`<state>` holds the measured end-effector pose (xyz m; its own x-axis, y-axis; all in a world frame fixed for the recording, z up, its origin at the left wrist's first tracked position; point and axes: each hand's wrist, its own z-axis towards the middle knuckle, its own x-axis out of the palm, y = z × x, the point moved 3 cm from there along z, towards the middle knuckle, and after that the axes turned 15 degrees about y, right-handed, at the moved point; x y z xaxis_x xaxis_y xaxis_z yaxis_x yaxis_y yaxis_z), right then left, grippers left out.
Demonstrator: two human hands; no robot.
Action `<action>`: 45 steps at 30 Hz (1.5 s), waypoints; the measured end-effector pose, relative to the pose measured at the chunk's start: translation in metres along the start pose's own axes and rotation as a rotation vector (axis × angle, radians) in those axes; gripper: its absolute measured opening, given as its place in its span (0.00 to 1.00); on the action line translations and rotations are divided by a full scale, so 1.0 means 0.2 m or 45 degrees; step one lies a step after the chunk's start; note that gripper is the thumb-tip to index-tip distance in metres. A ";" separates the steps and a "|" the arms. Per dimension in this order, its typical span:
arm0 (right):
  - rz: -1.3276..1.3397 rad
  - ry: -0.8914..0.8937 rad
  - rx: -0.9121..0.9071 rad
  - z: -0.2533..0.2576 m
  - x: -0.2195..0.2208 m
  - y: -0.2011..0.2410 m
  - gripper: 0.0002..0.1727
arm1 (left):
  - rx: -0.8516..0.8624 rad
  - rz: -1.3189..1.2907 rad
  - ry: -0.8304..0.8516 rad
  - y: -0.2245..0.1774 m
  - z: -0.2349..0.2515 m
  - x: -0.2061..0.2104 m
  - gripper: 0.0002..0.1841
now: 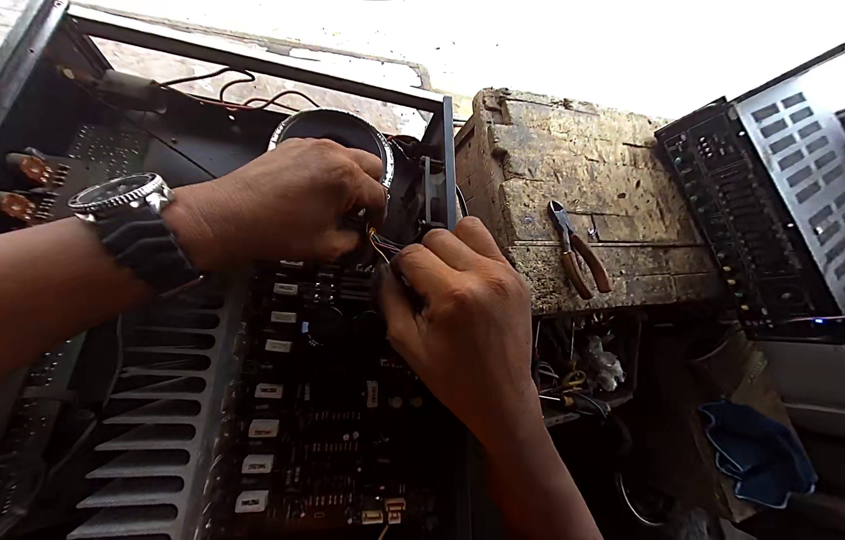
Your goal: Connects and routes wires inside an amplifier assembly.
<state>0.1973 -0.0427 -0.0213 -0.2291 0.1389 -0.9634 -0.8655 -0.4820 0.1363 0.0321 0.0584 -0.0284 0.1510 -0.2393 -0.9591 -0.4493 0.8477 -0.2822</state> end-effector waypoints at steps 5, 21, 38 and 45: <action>0.069 -0.063 -0.088 0.00 0.00 0.01 0.11 | 0.010 0.082 0.012 0.01 0.01 0.02 0.04; 0.179 0.022 -0.109 0.01 -0.01 -0.02 0.09 | -0.020 0.109 0.011 0.00 0.02 0.03 0.04; 0.053 0.243 -0.095 -0.01 -0.04 0.02 0.16 | 0.008 0.122 -0.002 0.01 0.02 0.03 0.06; -0.005 0.139 0.017 -0.01 -0.06 0.03 0.10 | 0.008 0.163 0.009 0.00 0.02 0.03 0.05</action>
<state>0.1965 -0.0489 -0.0101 -0.1767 0.0454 -0.9832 -0.8724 -0.4698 0.1351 0.0365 0.0599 -0.0334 0.0866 -0.1326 -0.9874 -0.4592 0.8743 -0.1577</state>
